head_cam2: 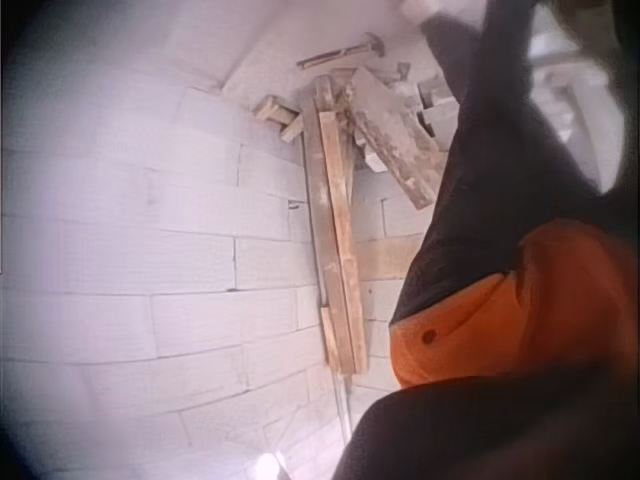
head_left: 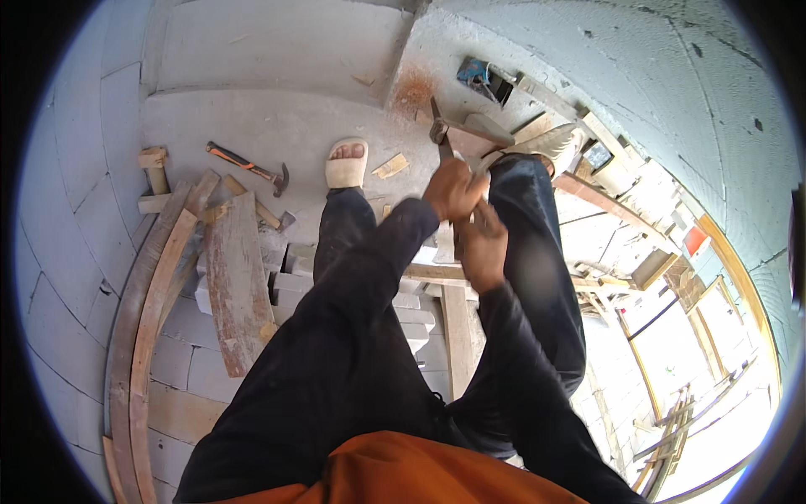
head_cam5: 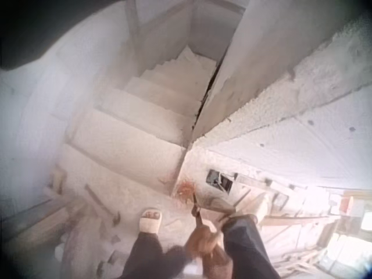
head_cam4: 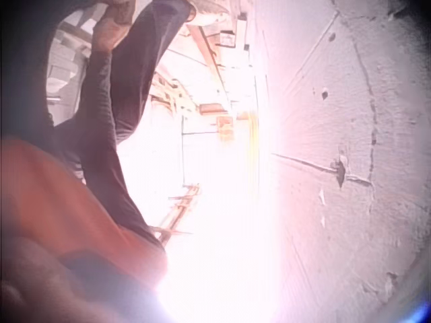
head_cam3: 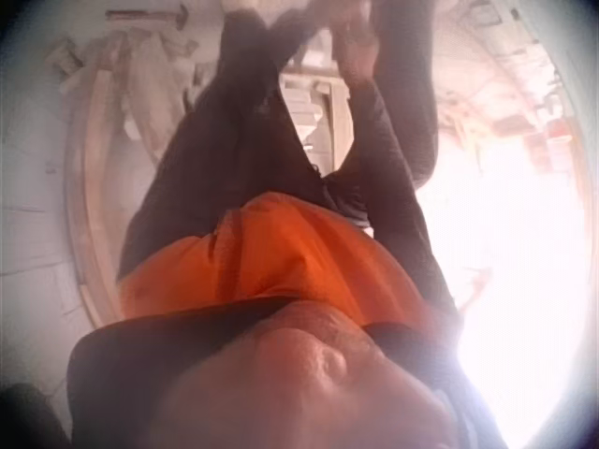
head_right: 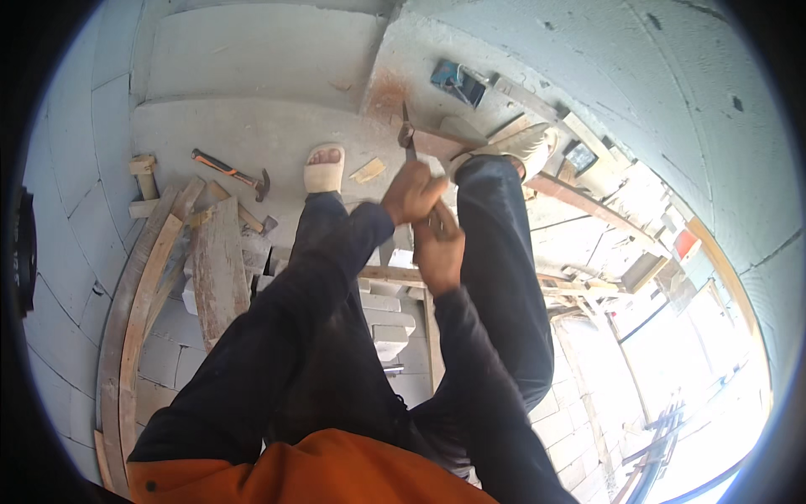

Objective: The person saws a wooden plank using a hand saw while holding it steady with one hand and foot.

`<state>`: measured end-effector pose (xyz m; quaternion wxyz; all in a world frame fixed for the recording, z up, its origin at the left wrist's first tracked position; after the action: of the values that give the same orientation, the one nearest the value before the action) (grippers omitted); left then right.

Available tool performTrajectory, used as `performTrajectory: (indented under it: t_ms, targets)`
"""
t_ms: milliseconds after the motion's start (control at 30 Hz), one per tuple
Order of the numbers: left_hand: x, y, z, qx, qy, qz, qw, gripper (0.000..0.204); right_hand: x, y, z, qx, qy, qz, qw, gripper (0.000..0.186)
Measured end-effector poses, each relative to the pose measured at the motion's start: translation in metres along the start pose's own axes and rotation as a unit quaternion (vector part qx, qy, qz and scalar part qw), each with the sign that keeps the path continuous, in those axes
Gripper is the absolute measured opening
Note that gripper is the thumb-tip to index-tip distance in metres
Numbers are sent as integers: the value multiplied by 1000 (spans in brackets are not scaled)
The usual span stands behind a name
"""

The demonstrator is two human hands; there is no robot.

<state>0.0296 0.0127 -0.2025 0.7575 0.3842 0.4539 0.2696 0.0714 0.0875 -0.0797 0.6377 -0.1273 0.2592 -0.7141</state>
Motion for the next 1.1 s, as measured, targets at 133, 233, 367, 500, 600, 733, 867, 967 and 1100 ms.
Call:
performTrajectory:
  t_ms: [133, 233, 367, 500, 600, 733, 867, 967, 1100]
  targets:
    - [-42, 108, 78, 71, -50, 131, 988, 40, -26, -21, 152, 85, 102, -80, 988, 52]
    - [-26, 84, 54, 147, -6, 54, 988, 29, -23, -6, 98, 0, 90, -81, 993, 53]
    - [-4, -48, -60, 105, -28, -53, 993, 30, 25, 4, -55, -18, 23, -152, 988, 50]
    - [1, 23, -3, 156, 51, -40, 986, 44, -11, 12, 2, 7, 56, -130, 990, 49]
    - [-43, 87, 66, 111, -62, 107, 986, 29, -20, -9, 110, -2, 75, -62, 995, 49]
    - [-34, 72, 42, 141, -28, 63, 988, 28, -16, -9, 81, -78, 65, -15, 995, 49]
    - [-1, -49, -78, 13, -75, 36, 996, 38, 18, 0, -77, -36, 6, -72, 997, 49]
    - [0, -13, -45, 111, -2, -38, 993, 41, 0, 6, -40, 31, 48, -106, 993, 50]
    - [-41, 91, 57, 130, -21, 75, 988, 27, -20, -37, 107, 43, 61, -66, 995, 52]
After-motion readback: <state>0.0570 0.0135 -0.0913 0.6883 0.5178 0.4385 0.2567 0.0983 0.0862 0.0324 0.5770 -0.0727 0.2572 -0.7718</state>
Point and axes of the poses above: each hand's wrist, its own z-axis away from the middle knuckle, its own x-axis out of the palm, y = z × x, the point moved 4 cm from there along -z, towards the middle knuckle, and after that the axes turned 13 degrees about -z, right-handed, at the moved point
